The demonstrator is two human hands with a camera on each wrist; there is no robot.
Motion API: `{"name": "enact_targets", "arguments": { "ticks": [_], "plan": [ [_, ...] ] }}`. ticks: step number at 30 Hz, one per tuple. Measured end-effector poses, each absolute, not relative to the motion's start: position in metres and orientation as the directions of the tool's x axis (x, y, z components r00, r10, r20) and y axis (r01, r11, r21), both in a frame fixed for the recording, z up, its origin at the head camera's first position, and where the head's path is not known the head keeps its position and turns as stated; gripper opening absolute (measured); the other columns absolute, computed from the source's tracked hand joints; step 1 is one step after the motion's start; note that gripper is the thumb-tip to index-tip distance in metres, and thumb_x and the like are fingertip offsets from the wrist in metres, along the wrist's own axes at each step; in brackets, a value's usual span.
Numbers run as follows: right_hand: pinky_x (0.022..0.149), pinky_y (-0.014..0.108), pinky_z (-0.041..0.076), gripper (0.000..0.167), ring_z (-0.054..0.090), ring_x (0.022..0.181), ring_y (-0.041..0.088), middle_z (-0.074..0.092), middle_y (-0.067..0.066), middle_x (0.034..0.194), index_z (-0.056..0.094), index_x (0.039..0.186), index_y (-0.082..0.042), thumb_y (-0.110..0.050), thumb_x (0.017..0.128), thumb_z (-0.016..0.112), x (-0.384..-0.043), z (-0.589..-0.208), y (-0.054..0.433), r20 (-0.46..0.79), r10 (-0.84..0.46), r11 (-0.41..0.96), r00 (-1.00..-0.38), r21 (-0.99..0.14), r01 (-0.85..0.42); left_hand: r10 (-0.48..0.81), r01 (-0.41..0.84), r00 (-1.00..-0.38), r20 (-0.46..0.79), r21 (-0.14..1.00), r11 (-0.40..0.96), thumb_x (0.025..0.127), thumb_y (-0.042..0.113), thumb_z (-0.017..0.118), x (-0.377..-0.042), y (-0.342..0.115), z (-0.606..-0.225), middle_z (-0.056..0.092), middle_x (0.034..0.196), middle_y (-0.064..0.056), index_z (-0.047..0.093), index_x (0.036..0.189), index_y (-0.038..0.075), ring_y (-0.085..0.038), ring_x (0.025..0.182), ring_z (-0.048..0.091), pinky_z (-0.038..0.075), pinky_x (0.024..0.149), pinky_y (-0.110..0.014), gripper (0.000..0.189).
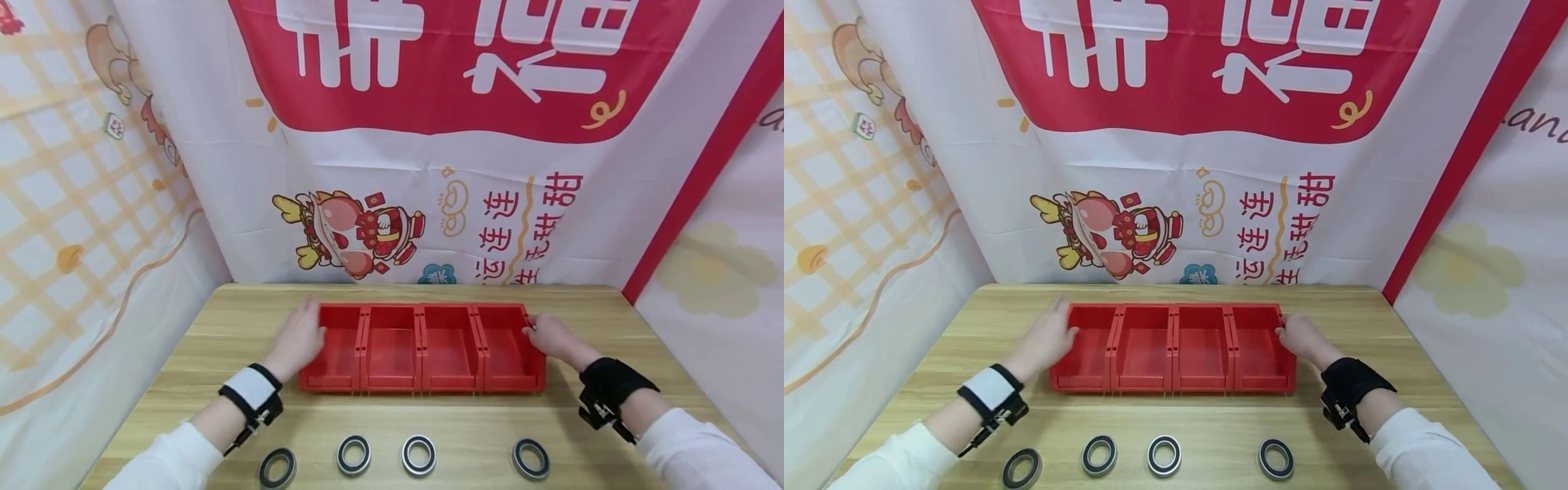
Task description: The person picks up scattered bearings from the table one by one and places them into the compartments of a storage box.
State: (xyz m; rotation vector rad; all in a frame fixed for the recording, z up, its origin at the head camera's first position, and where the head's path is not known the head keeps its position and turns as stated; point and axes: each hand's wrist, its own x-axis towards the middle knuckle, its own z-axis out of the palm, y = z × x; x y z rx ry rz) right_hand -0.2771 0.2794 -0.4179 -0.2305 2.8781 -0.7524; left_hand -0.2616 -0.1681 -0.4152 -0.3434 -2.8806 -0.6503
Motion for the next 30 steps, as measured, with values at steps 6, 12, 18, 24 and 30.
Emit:
{"name": "enact_targets", "arguments": {
  "ticks": [6,12,18,24,30],
  "plan": [
    [0.059,0.028,0.041,0.037,0.049,0.062,0.015,0.054,0.008,0.073,0.048,0.124,0.021,-0.002,0.095,0.050,-0.280,-0.416,0.281,-0.112,-0.203,0.856,-0.973,-0.503,-0.121,0.553,0.630,-0.743,0.376,0.118,0.767,0.085,0.022,0.073,-0.233,-0.066,-0.406,0.026,0.152,-0.018,0.029,0.149,0.010,-0.033,0.135,0.034,0.034,0.107,-0.047,0.079],
    [0.057,0.027,0.043,0.039,0.050,0.059,0.015,0.058,0.011,0.074,0.048,0.125,0.020,-0.005,0.095,0.053,-0.280,-0.416,0.280,-0.106,-0.197,0.862,-0.975,-0.492,-0.121,0.801,0.808,-0.586,0.122,0.013,0.589,0.091,0.045,0.060,-0.188,0.025,-0.415,0.012,0.159,-0.010,0.013,0.155,0.024,-0.028,0.144,0.014,0.026,0.110,-0.045,0.082],
    [0.063,0.033,0.056,0.039,0.064,0.073,0.019,0.066,0.022,0.093,0.048,0.122,0.021,-0.007,0.097,0.052,-0.280,-0.415,0.283,-0.213,-0.144,0.799,-0.966,-0.602,0.014,0.892,0.894,-0.444,-0.090,0.029,0.448,0.092,0.053,0.052,-0.172,0.075,-0.426,0.009,0.160,0.002,0.014,0.153,0.032,-0.018,0.145,0.008,0.020,0.113,-0.037,0.075],
    [0.071,0.036,0.056,0.030,0.064,0.076,0.021,0.068,0.019,0.092,0.056,0.110,0.018,-0.009,0.099,0.049,-0.279,-0.413,0.288,-0.365,-0.117,0.682,-0.924,-0.706,0.192,0.915,0.923,-0.333,-0.229,0.120,0.366,0.090,0.053,0.056,-0.176,0.105,-0.435,0.004,0.159,0.007,0.010,0.152,0.040,-0.014,0.144,0.006,0.018,0.114,-0.032,0.079],
    [0.071,0.034,0.055,0.032,0.060,0.077,0.021,0.067,0.017,0.094,0.057,0.111,0.016,-0.013,0.099,0.051,-0.279,-0.409,0.288,-0.405,-0.123,0.686,-0.906,-0.694,0.217,0.916,0.960,-0.205,-0.344,0.114,0.257,0.090,0.044,0.058,-0.172,0.119,-0.443,0.004,0.159,0.010,0.017,0.151,0.041,-0.009,0.143,0.006,0.019,0.112,-0.024,0.073]
  ]
}}
